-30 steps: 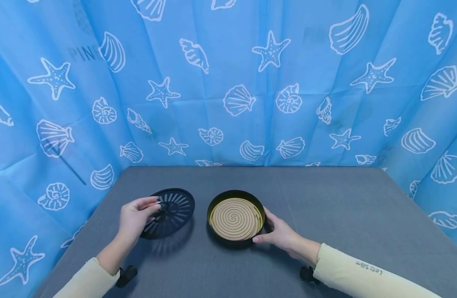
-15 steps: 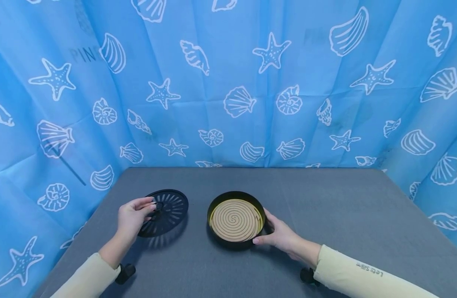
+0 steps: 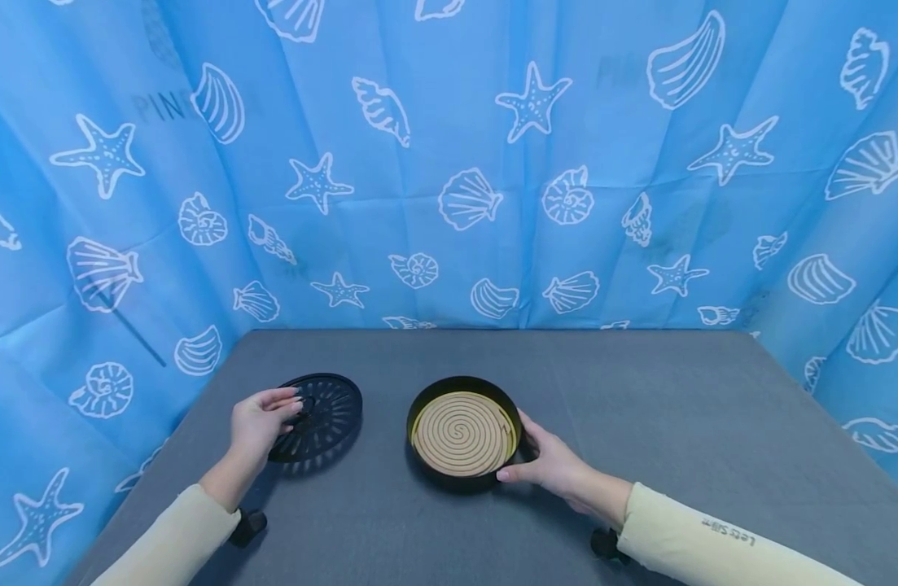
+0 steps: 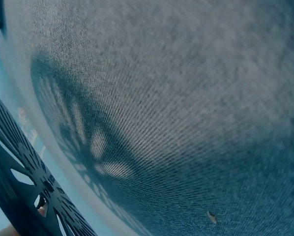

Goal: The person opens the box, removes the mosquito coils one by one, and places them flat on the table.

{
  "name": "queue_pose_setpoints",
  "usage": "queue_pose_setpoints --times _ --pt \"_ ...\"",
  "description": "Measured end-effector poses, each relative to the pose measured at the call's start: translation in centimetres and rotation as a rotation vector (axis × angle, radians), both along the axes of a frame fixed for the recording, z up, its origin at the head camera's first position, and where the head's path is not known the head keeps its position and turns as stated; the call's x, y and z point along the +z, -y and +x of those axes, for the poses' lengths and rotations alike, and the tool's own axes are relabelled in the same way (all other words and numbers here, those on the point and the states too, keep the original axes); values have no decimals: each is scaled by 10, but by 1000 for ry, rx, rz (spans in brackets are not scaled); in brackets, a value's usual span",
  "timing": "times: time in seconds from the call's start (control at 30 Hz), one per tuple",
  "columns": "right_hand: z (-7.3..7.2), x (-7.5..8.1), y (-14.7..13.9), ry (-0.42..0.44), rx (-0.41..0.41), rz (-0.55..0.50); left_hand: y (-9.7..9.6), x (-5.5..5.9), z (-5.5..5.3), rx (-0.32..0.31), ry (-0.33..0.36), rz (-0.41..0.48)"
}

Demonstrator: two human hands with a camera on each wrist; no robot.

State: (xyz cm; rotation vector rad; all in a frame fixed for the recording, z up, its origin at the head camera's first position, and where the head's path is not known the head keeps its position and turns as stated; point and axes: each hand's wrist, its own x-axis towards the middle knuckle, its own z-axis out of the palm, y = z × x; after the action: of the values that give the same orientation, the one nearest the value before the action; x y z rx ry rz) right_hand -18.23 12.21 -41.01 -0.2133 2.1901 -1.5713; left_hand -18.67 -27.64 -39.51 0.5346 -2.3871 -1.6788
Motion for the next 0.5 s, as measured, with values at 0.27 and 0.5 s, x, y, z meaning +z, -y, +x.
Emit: queue_pose_setpoints --times 0.27,0.5 --pt "0 -2 -1 10 -4 6 3 -6 -5 10 18 15" --pt "0 -2 1 2 5 5 8 -10 -5 -11 48 46"
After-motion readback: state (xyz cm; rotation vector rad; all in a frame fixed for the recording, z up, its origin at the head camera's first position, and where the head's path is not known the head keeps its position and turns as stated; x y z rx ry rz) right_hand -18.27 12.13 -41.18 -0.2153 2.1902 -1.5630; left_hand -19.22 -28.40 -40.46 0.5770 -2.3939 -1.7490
